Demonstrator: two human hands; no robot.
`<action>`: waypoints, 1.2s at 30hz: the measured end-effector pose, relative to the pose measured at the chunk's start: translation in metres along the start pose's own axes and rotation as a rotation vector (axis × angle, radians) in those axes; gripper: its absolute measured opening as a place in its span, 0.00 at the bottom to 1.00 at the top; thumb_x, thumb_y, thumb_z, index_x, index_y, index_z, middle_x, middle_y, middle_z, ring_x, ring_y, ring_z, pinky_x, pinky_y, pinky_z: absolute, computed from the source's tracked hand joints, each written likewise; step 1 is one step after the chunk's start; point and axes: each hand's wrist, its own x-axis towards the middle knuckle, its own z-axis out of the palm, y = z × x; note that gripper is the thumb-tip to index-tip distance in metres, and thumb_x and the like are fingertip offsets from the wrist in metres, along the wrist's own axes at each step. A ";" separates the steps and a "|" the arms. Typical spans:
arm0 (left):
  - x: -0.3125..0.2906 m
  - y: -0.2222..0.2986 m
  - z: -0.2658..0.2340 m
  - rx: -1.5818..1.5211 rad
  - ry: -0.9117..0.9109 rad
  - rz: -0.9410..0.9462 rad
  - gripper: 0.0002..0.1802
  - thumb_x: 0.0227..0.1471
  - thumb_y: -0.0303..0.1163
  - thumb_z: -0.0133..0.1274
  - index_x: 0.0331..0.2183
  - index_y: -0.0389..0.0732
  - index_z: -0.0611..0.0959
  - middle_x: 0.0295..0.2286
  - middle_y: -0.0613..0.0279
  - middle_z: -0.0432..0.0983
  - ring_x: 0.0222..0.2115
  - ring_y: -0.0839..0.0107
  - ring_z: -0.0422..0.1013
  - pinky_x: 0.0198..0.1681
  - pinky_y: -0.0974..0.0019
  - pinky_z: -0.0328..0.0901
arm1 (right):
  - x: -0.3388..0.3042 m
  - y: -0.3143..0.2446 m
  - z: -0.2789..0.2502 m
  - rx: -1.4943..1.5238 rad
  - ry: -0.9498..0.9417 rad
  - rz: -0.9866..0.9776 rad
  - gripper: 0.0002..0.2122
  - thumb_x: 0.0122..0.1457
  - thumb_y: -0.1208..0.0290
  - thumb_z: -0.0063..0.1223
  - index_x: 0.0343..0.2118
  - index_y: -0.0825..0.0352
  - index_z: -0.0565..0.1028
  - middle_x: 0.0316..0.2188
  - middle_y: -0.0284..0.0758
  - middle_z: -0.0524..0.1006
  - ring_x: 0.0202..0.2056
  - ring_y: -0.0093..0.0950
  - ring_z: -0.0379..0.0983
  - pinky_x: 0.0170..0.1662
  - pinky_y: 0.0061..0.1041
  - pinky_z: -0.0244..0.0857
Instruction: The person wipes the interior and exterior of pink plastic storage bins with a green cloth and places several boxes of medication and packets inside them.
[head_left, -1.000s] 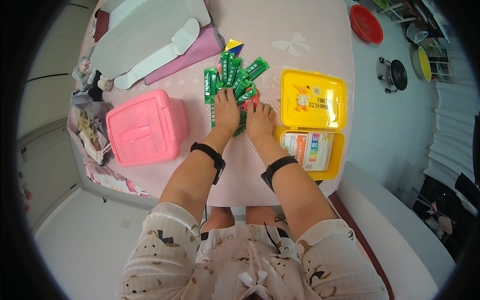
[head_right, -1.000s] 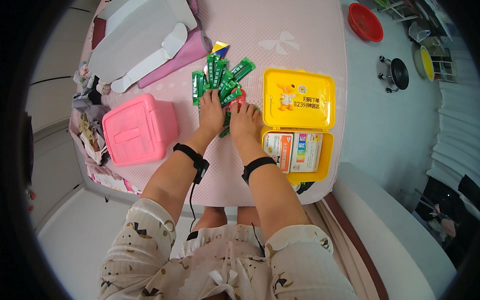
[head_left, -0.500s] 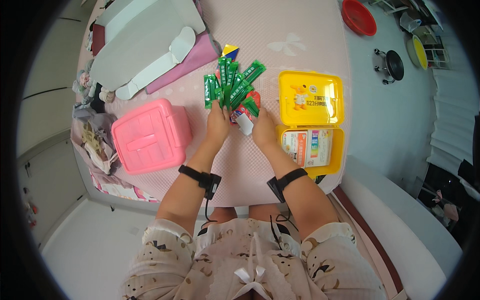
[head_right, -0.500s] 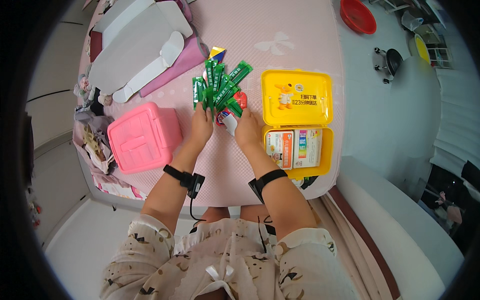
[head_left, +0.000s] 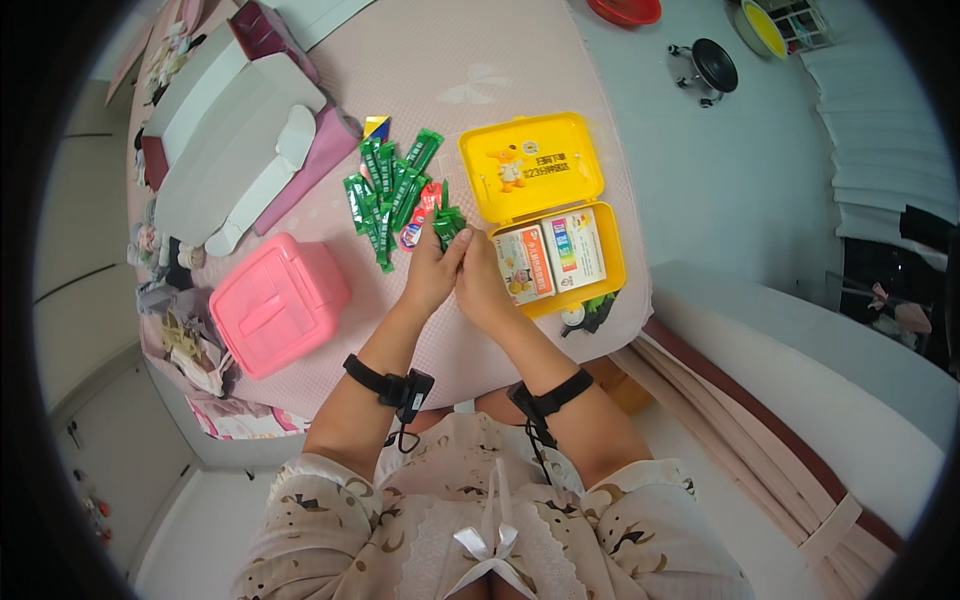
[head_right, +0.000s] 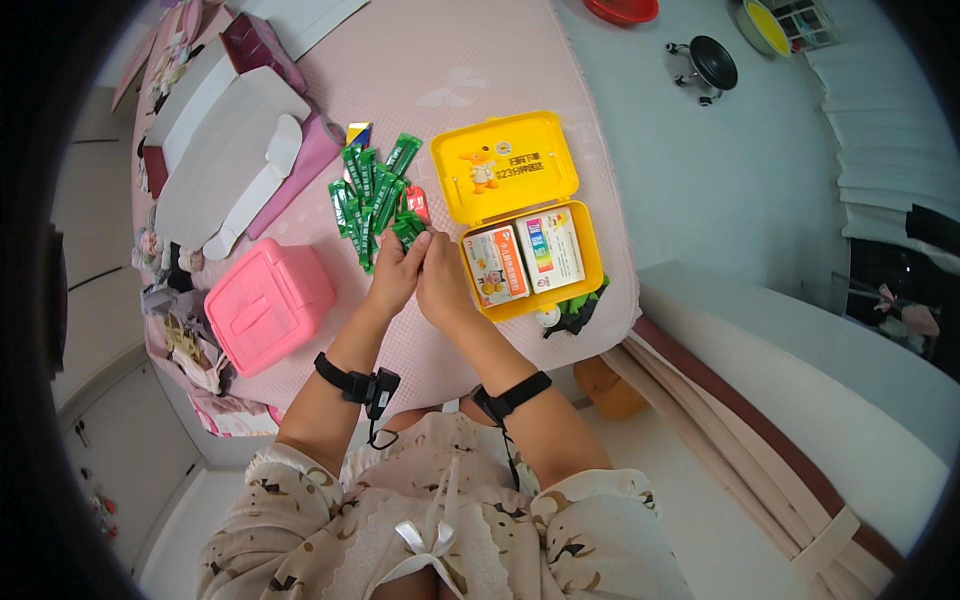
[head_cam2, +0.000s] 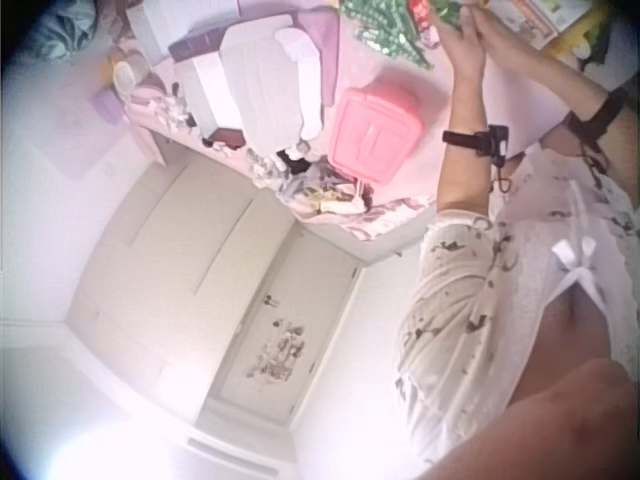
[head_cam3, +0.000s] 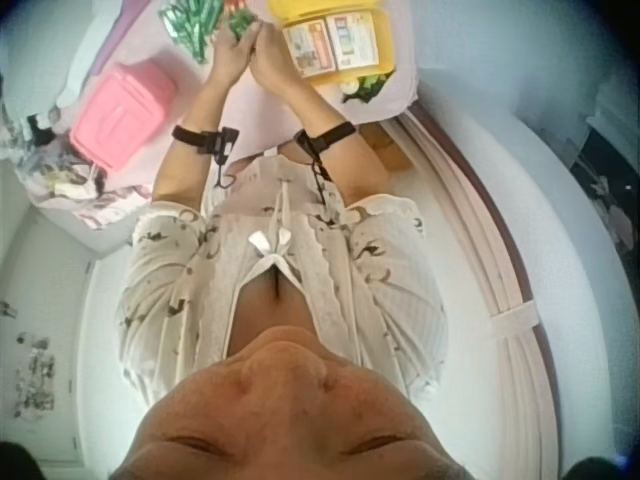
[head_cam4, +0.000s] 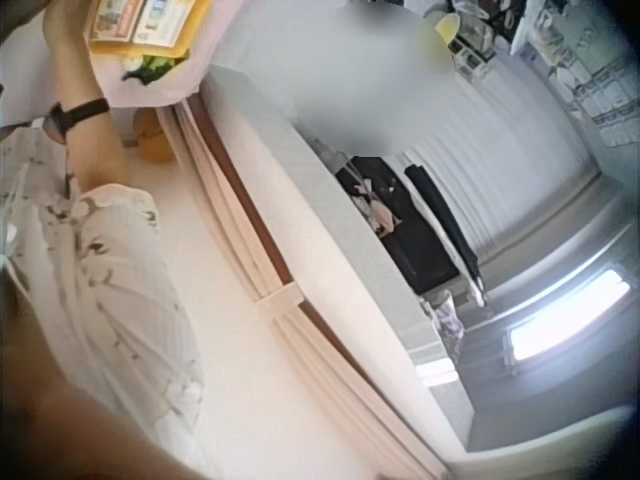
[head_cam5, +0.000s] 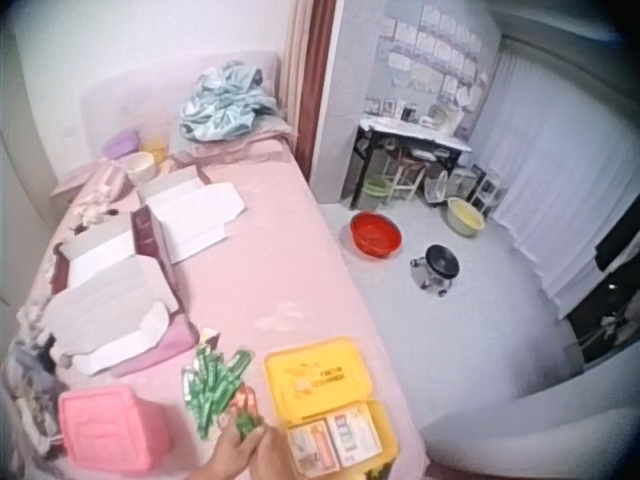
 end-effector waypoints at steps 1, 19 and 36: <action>-0.001 -0.003 0.005 -0.029 0.024 0.115 0.21 0.53 0.28 0.52 0.48 0.37 0.67 0.35 0.61 0.73 0.37 0.72 0.70 0.41 0.68 0.65 | -0.003 -0.004 -0.008 0.032 0.032 -0.073 0.16 0.56 0.79 0.41 0.48 0.73 0.63 0.40 0.50 0.70 0.39 0.47 0.70 0.44 0.39 0.64; 0.001 -0.043 0.096 -0.303 -0.210 0.023 0.11 0.51 0.24 0.52 0.36 0.38 0.68 0.41 0.60 0.73 0.41 0.73 0.68 0.46 0.70 0.64 | -0.049 0.070 -0.046 0.147 0.175 0.059 0.25 0.51 0.84 0.47 0.54 0.73 0.57 0.46 0.49 0.67 0.46 0.43 0.68 0.48 0.31 0.63; 0.007 -0.038 0.096 0.498 -0.114 0.280 0.26 0.45 0.20 0.53 0.49 0.36 0.68 0.46 0.49 0.66 0.51 0.52 0.61 0.54 0.60 0.57 | -0.030 0.118 -0.088 -0.409 0.034 0.417 0.21 0.53 0.72 0.54 0.50 0.73 0.65 0.43 0.48 0.69 0.45 0.46 0.65 0.49 0.40 0.60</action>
